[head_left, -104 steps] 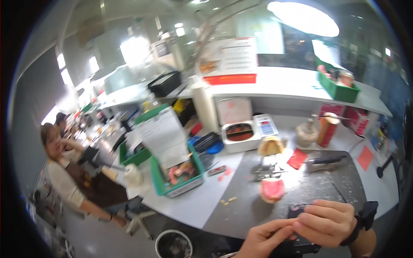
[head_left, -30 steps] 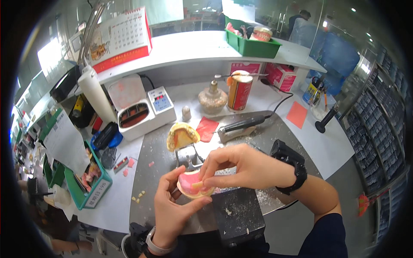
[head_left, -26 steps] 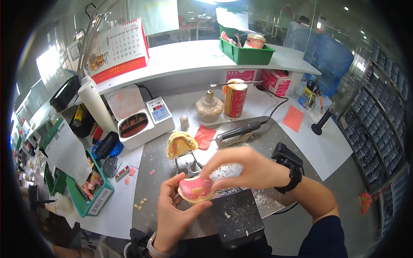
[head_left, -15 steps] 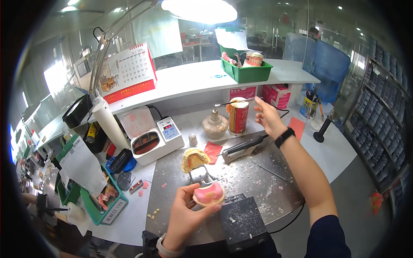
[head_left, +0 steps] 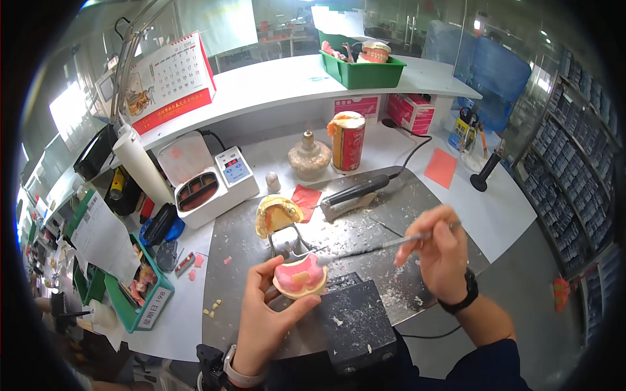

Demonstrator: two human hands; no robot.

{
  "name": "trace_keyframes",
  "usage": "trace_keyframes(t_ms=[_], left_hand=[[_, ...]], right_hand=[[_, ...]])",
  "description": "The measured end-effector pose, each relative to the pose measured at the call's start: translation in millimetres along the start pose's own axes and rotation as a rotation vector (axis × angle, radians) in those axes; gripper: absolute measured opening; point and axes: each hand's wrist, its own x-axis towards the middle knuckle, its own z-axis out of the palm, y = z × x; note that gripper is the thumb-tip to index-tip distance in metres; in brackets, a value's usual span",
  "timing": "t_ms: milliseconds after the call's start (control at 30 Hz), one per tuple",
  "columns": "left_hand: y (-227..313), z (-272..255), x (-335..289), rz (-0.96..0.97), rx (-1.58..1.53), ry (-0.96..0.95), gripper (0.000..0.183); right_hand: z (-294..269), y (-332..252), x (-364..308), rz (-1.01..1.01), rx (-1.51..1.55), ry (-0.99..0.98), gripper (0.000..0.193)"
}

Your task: Making and adjusting dental molds and dentures at a lab bench.

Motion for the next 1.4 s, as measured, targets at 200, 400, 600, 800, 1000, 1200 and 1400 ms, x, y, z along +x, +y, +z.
trace_keyframes(t_ms=[200,400,600,800,1000,1200,1400], left_hand=[[5.4,-0.8,2.5,0.021,0.027,-0.013,0.077],[4.4,-3.2,2.0,0.017,0.052,-0.010,0.076],[2.6,-3.7,3.0,0.011,0.076,-0.015,0.076],[3.2,-2.6,1.3,0.032,0.046,-0.008,0.077],[5.0,-2.0,1.2,0.022,0.041,-0.015,0.076],[0.0,-2.5,2.0,0.043,-0.001,-0.006,0.079],[0.2,-39.4,15.4,0.049,0.059,-0.065,0.100]], right_hand=[[0.3,15.7,-19.7,-0.006,0.103,-0.028,0.015],[8.3,19.6,-18.5,0.016,-0.003,0.014,0.019],[10.0,18.1,-17.9,0.046,0.058,0.069,0.019],[3.4,23.4,-20.0,0.075,0.109,-0.018,0.017],[3.4,22.0,-18.8,0.090,0.130,0.046,0.017],[-4.3,17.7,-0.1,0.033,0.210,0.051,0.018],[-37.4,23.5,142.8,-0.078,-0.143,0.302,0.026]])
